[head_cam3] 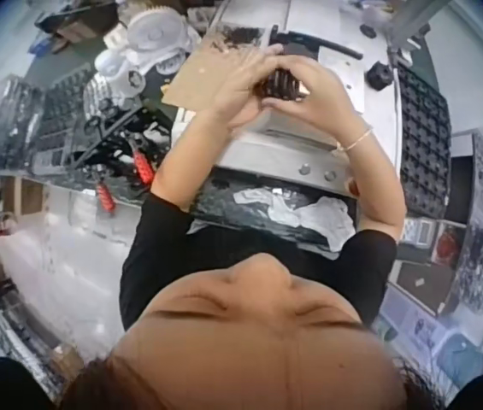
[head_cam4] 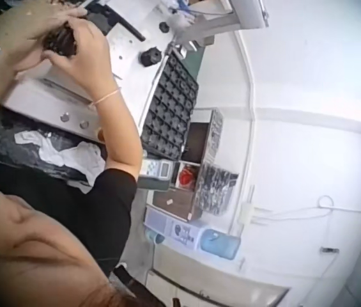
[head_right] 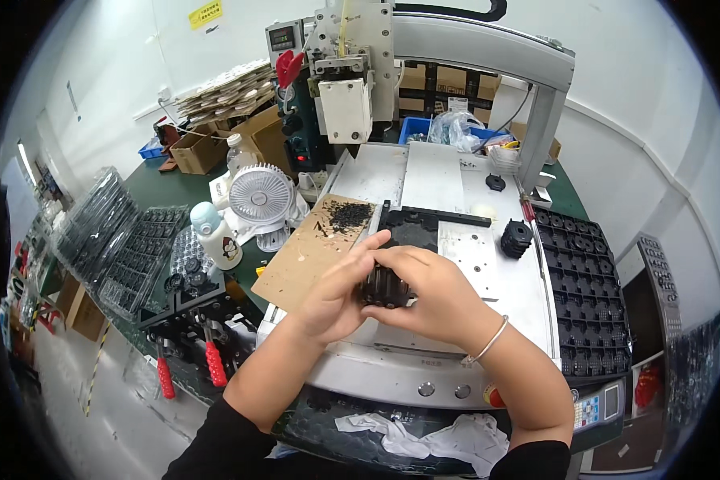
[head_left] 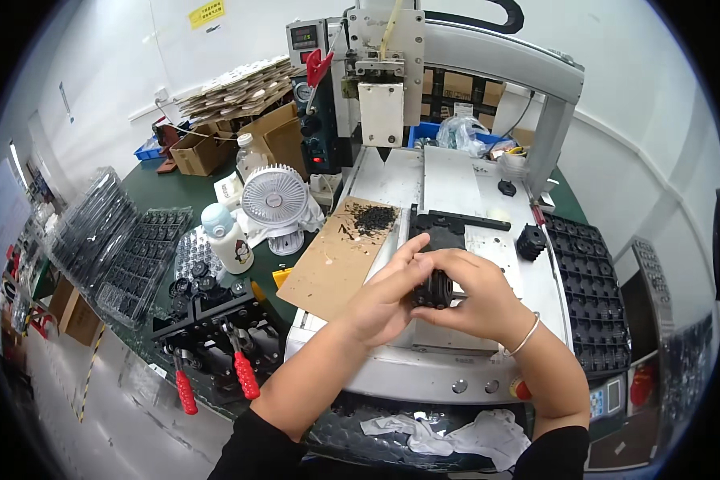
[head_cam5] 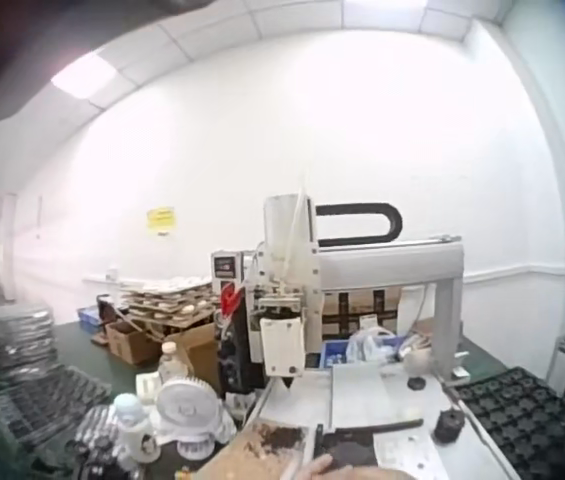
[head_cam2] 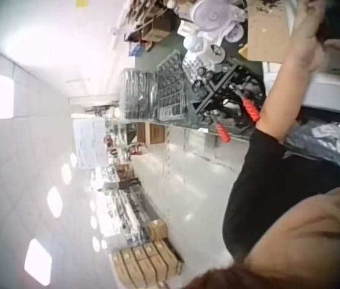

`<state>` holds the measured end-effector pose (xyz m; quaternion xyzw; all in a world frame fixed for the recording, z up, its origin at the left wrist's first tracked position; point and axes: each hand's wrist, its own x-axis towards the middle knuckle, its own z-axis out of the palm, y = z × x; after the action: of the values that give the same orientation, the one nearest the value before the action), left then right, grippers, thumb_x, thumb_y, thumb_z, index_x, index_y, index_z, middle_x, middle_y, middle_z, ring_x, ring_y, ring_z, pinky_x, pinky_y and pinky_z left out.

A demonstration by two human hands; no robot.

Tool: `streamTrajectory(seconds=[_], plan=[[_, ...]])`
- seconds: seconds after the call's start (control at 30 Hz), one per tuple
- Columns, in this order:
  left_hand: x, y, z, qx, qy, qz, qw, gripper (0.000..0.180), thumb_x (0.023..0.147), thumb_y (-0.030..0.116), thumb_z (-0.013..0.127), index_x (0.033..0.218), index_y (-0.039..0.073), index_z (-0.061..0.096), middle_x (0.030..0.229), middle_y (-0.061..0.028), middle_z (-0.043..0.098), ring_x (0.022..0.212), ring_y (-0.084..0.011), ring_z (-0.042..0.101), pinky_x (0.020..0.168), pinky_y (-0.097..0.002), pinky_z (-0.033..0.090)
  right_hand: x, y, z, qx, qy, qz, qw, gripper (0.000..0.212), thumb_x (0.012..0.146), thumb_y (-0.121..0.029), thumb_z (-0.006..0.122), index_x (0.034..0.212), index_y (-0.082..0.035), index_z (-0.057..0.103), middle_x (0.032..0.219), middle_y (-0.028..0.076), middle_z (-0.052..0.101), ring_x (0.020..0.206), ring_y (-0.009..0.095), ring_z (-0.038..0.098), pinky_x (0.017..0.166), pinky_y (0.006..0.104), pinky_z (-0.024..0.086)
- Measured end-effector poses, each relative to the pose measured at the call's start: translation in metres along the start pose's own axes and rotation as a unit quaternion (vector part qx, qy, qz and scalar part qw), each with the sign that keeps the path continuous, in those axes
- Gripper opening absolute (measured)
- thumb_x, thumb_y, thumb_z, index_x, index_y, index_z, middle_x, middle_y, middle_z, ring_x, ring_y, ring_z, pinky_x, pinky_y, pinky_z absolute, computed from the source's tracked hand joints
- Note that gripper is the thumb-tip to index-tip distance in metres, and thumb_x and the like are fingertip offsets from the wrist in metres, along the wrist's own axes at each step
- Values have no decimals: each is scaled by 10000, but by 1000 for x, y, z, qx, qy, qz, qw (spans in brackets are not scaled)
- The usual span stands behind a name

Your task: Assembling and testing electronic cooling fan components at an industrial workstation.

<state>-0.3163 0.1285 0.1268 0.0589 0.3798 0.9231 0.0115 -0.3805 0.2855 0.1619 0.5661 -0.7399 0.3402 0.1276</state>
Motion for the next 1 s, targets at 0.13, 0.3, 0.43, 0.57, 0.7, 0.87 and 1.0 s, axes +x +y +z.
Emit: streamTrajectory(seconds=[0.13, 0.3, 0.43, 0.57, 0.7, 0.87, 1.0], plan=[[-1, 5, -9, 65, -92, -55, 992, 498, 935, 192, 607, 1346, 36, 374, 1189, -98, 535, 1054, -176, 571, 903, -322, 487, 3, 1, -1, -9, 39, -70, 997, 563, 643, -226, 833, 1110, -15, 598, 1031, 137, 649, 980, 312, 629, 838, 372, 516], [1, 7, -10, 82, -110, -62, 989, 572, 843, 93, 710, 1321, 30, 403, 1153, -91, 552, 1029, -157, 577, 850, -308, 511, 4, 3, 0, -14, 65, -99, 993, 570, 624, -250, 849, 1092, -34, 605, 995, 107, 661, 939, 300, 645, 826, 371, 522], [1, 5, -12, 68, -117, -48, 990, 597, 822, 79, 723, 1323, 22, 404, 1137, -88, 565, 1043, -162, 577, 862, -312, 510, 5, 5, 2, -19, 66, -118, 991, 575, 612, -277, 858, 1073, -39, 612, 972, 102, 664, 904, 299, 653, 815, 373, 528], [4, 3, -9, 26, -130, -81, 988, 631, 811, 71, 724, 1342, 16, 387, 1132, -106, 574, 1058, -187, 585, 898, -319, 502, -2, 12, 7, -25, 58, -150, 987, 697, 571, -322, 879, 1129, -24, 588, 1032, 133, 652, 970, 319, 641, 866, 389, 513], [2, 1, 0, 47, -143, -73, 986, 654, 812, 116, 724, 1353, 9, 372, 1119, -157, 591, 1056, -256, 609, 922, -362, 510, -3, 3, -16, 23, 1, -108, 994, 868, 605, -424, 866, 1271, -14, 490, 1174, 181, 596, 1130, 333, 570, 992, 429, 431], [0, 2, -2, 9, -120, -5, 993, 661, 800, 175, 733, 1329, 1, 378, 1086, -236, 602, 1027, -384, 628, 873, -463, 558, -5, 34, -131, 489, 361, -63, 792, 591, 893, -509, 571, 1214, -14, 519, 1045, 153, 617, 1043, 274, 587, 966, 394, 430], [-2, 2, -8, -48, -124, -11, 991, 623, 802, 184, 733, 1295, 4, 397, 1112, -239, 583, 1073, -400, 601, 846, -465, 578, -91, 133, -202, 73, 388, 286, 873, 339, 896, -315, 594, 947, 17, 639, 742, 70, 615, 778, 170, 610, 769, 297, 472]])
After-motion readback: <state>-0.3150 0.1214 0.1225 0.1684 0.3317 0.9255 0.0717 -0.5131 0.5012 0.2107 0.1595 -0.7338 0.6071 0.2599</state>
